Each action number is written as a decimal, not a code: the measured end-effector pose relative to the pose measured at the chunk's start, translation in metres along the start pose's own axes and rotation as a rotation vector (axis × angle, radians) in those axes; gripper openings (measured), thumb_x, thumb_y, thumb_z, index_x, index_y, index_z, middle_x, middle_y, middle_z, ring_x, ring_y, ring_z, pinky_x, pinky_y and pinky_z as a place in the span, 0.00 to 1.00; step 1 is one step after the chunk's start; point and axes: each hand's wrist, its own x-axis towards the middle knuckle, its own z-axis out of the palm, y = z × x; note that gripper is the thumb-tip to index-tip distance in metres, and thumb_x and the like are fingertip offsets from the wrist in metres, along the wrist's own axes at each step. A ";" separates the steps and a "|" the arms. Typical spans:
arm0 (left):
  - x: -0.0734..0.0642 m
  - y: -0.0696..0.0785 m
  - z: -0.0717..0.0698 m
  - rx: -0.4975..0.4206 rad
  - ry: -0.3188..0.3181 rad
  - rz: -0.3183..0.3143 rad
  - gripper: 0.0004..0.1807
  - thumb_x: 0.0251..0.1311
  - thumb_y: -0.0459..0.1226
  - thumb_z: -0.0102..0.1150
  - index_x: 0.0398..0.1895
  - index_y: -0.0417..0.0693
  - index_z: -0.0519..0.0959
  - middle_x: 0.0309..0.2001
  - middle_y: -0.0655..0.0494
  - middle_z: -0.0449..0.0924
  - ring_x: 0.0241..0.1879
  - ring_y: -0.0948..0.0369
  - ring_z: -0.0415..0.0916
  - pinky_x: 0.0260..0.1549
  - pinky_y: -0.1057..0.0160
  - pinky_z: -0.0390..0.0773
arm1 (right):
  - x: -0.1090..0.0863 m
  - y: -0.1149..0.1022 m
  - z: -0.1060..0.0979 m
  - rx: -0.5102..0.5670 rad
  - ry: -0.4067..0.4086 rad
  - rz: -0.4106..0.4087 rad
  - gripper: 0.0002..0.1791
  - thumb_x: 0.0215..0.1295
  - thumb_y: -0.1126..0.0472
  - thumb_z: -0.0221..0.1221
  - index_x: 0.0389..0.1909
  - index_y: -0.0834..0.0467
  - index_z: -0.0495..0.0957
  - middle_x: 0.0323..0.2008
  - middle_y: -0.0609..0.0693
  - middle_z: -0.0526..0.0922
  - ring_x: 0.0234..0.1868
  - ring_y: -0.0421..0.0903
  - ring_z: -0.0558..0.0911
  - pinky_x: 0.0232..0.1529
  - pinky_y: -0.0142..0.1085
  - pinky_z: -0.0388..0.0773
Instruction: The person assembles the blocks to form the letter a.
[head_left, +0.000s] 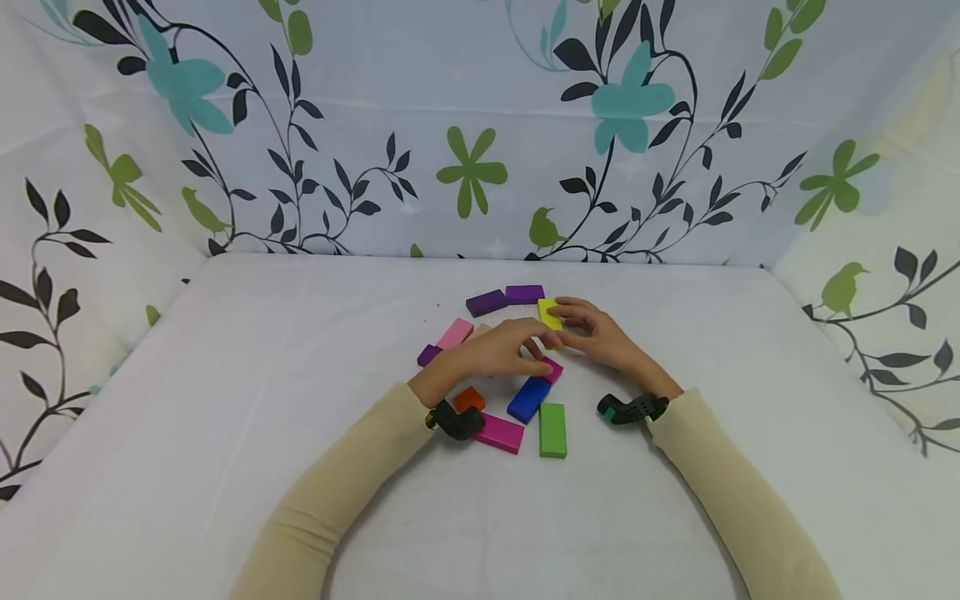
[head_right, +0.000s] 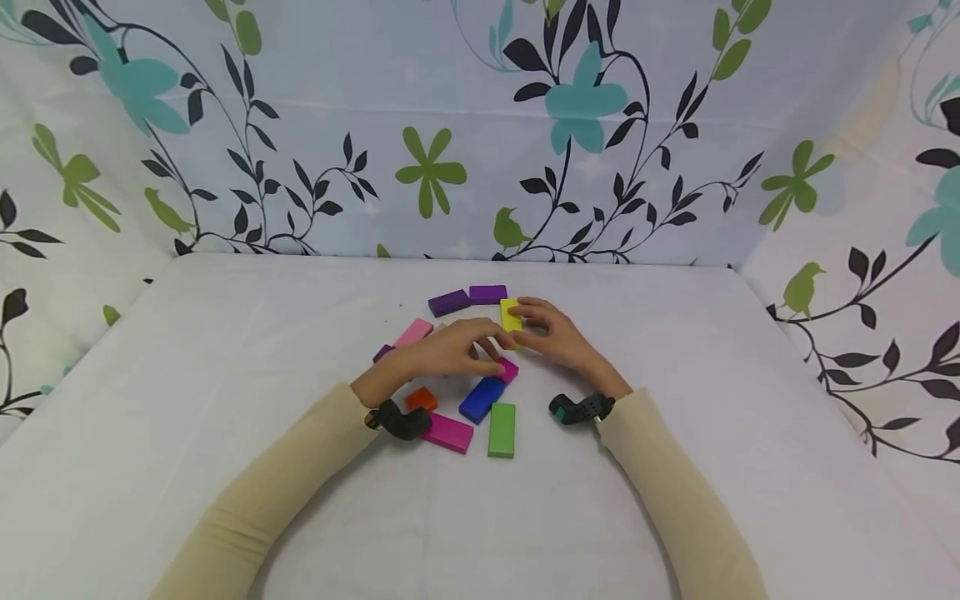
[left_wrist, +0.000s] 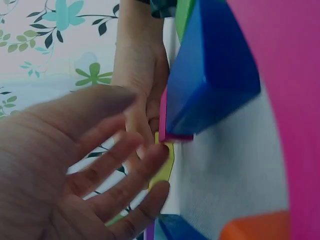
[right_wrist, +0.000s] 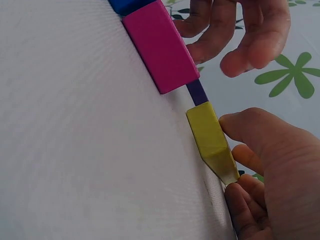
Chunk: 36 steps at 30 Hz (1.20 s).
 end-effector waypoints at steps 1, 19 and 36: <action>0.000 0.000 0.001 0.006 -0.009 -0.006 0.21 0.73 0.35 0.63 0.65 0.36 0.76 0.63 0.42 0.78 0.61 0.51 0.81 0.60 0.61 0.81 | 0.000 0.000 0.001 -0.001 0.001 0.004 0.26 0.75 0.68 0.59 0.71 0.70 0.70 0.78 0.69 0.60 0.72 0.70 0.70 0.75 0.62 0.63; 0.005 -0.003 0.006 0.095 -0.025 -0.043 0.17 0.74 0.33 0.61 0.63 0.38 0.81 0.62 0.44 0.78 0.58 0.52 0.81 0.58 0.66 0.81 | 0.002 0.001 -0.001 -0.023 0.012 0.036 0.27 0.76 0.64 0.61 0.72 0.68 0.72 0.79 0.67 0.61 0.72 0.69 0.71 0.75 0.61 0.64; 0.003 -0.008 0.007 0.095 0.032 -0.043 0.18 0.73 0.32 0.61 0.62 0.36 0.82 0.59 0.42 0.76 0.57 0.52 0.81 0.57 0.66 0.81 | 0.003 0.000 0.001 -0.017 0.006 0.049 0.27 0.75 0.65 0.61 0.71 0.69 0.72 0.79 0.67 0.60 0.73 0.69 0.70 0.76 0.60 0.63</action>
